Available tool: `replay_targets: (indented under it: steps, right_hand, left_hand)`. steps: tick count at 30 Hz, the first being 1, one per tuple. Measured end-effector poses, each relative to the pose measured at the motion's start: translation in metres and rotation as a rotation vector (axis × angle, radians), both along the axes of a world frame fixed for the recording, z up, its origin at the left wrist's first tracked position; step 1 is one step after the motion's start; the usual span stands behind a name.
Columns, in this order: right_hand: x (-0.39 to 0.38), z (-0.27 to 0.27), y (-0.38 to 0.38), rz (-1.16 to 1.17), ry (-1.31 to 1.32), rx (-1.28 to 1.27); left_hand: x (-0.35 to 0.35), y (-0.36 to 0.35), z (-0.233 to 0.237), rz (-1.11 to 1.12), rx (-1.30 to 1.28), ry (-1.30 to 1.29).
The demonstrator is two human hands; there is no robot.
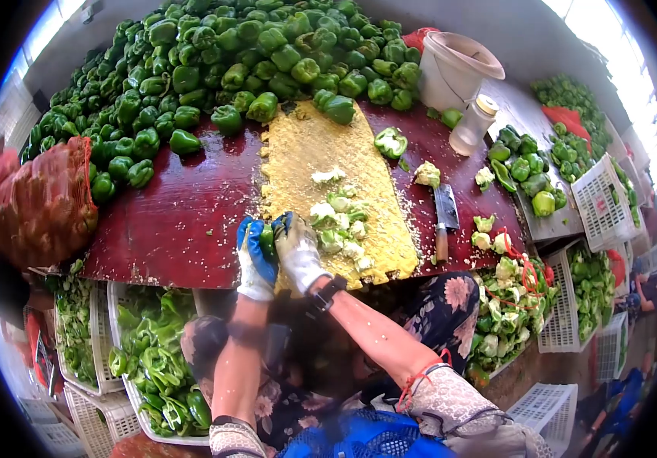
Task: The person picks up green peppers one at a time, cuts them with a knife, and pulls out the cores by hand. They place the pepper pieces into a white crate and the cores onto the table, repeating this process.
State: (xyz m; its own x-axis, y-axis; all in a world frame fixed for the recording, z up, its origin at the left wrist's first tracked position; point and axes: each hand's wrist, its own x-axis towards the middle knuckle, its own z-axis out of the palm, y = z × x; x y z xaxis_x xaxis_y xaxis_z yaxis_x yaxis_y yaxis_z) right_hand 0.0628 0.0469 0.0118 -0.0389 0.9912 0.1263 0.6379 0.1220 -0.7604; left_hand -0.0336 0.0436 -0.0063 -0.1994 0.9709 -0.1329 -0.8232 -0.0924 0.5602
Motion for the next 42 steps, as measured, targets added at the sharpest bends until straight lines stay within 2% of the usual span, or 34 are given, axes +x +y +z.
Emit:
replay_targets:
  steps: [1,2,5,8,10,11,12,14,15,16,18,19,20,21,22,23,24,25,26,28,30,32,34,35,36,38,39,40,42]
  right_hand:
    - [-0.001,-0.005,0.000,-0.003,0.014,0.025]
    - [0.008,0.027,0.001,0.118,0.049,-0.316]
    - [0.006,0.017,-0.001,0.115,0.040,-0.244]
    - [0.006,0.027,0.015,0.092,0.063,-0.406]
    - [0.003,0.035,0.016,-0.057,0.099,-0.488]
    - [0.010,0.047,0.022,-0.121,0.272,-0.438]
    - [0.014,0.045,0.031,-0.099,0.200,-0.426]
    - [0.025,0.022,0.044,-0.059,0.322,-0.265]
    - [0.037,0.018,0.056,0.013,0.105,-0.218]
    - [0.047,0.063,0.041,0.014,0.067,-0.299]
    - [0.059,0.083,0.040,0.053,-0.127,-0.230]
    - [0.066,0.081,0.034,0.073,-0.008,-0.169]
    - [0.065,0.079,0.037,0.138,-0.329,0.322]
    - [0.073,0.078,0.035,0.323,-0.362,0.116]
    - [0.076,0.103,0.025,0.508,-0.390,-0.091]
    - [0.077,0.099,0.024,0.512,-0.388,-0.090]
    - [0.077,0.092,0.020,0.625,-0.519,-0.092]
    - [0.077,0.083,0.017,0.738,-0.651,-0.093]
    - [0.079,0.070,0.016,0.745,-0.648,-0.090]
    - [0.077,0.050,0.013,0.784,-0.545,0.083]
    - [0.071,0.047,0.009,0.730,-0.373,0.224]
    - [0.066,0.053,0.008,0.714,-0.307,0.180]
    - [0.060,0.057,0.014,0.729,-0.384,0.106]
    - [0.058,0.059,0.013,0.718,-0.362,0.224]
    - [0.061,0.061,0.010,0.703,-0.356,0.230]
    - [0.066,0.059,0.001,0.661,-0.431,0.387]
    - [0.066,0.057,0.000,0.681,-0.507,0.281]
    - [0.066,0.058,-0.004,0.685,-0.511,0.278]
    - [0.063,0.058,-0.012,0.611,-0.402,0.263]
  left_hand:
    - [0.000,0.001,-0.003,0.003,-0.007,-0.016]
    - [0.000,0.002,-0.005,0.007,-0.014,-0.032]
    - [0.000,0.001,-0.005,0.010,-0.011,-0.025]
    - [0.007,-0.007,0.005,0.039,0.023,0.023]
    - [0.008,-0.011,0.000,0.062,0.019,0.046]
    - [0.011,-0.014,0.000,0.062,0.032,0.149]
    - [0.013,-0.016,0.000,0.058,0.041,0.255]
    - [0.015,-0.021,0.021,-0.033,0.077,0.111]
    - [0.014,-0.020,0.023,-0.047,0.078,0.055]
    - [0.010,-0.019,0.024,-0.055,0.078,-0.001]
    - [0.006,-0.015,0.015,-0.062,0.104,0.003]
    - [0.008,-0.013,0.015,-0.042,0.105,0.042]
    - [0.010,-0.010,0.015,-0.020,0.106,0.083]
    - [0.013,-0.007,0.013,0.033,0.127,0.285]
    - [0.015,-0.008,0.020,0.041,0.117,0.311]
    - [0.011,-0.003,0.007,0.058,0.153,0.373]
    - [0.007,0.002,-0.005,0.074,0.188,0.436]
    - [0.019,-0.015,0.035,0.006,0.140,0.307]
    - [0.020,-0.013,0.034,0.065,0.132,0.355]
    - [0.021,-0.016,0.041,0.036,0.113,0.360]
    - [0.016,-0.013,0.027,0.117,0.084,0.536]
    - [0.014,-0.009,0.020,0.163,0.069,0.618]
    - [0.015,-0.015,0.023,0.040,0.007,0.390]
    - [0.015,-0.012,0.025,0.068,0.023,0.422]
    - [0.015,-0.010,0.026,0.127,0.070,0.605]
    - [0.017,-0.011,0.031,0.160,0.077,0.652]
    - [0.016,-0.008,0.024,0.122,0.042,0.561]
    - [0.016,-0.010,0.027,0.124,0.039,0.556]
    - [0.017,-0.013,0.033,0.092,0.004,0.407]
